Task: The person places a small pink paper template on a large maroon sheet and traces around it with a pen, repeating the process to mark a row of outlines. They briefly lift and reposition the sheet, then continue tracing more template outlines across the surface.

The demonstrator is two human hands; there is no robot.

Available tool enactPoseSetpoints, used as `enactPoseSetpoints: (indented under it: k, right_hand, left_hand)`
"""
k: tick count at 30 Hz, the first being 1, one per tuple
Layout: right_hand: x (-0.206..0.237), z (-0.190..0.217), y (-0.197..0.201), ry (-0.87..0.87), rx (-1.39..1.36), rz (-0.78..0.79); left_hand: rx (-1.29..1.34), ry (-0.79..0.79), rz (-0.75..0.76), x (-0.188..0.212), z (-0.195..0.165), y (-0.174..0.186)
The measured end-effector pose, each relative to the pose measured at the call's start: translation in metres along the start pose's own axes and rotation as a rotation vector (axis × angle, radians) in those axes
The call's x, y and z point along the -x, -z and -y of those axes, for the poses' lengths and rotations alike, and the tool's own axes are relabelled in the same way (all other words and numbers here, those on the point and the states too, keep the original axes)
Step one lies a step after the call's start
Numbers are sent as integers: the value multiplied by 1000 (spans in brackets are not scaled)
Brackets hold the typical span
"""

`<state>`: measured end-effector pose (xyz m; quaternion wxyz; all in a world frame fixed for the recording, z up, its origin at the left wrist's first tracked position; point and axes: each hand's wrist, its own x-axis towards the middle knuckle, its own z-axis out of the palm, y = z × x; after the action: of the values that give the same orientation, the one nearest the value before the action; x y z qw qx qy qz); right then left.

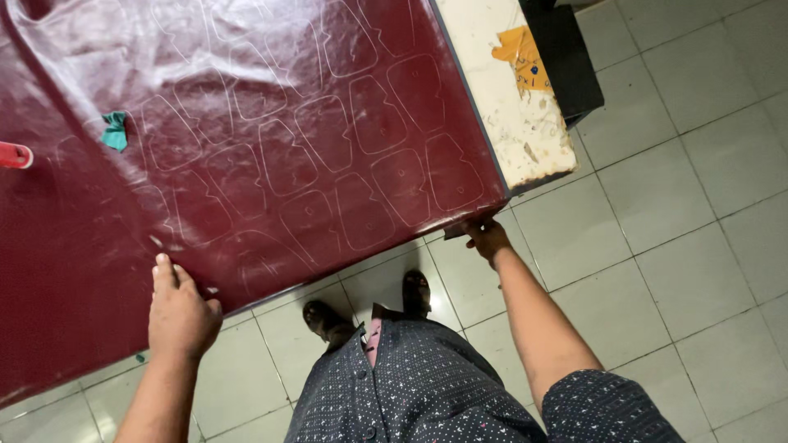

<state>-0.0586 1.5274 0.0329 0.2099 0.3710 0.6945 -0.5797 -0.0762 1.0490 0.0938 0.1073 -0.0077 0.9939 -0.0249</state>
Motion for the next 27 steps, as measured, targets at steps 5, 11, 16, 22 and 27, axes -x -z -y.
enactPoseSetpoints:
  k: [5,11,16,22,27]
  right_hand:
    - [5,-24,11,-59,-64,68]
    - [40,-68,28,111,-27,53]
    - [81,-92,33,198,51,81]
    - [113,-112,30,30,-85,191]
    - [147,-141,26,197,175,109]
  left_hand:
    - [-22,1,-5,4,-18,7]
    - [17,53,-11,2,-31,14]
    - [120,18,-7,10,-24,18]
    - [103,-20,-156,60,-17,8]
    - [304,-138,-299,182,-53,-54]
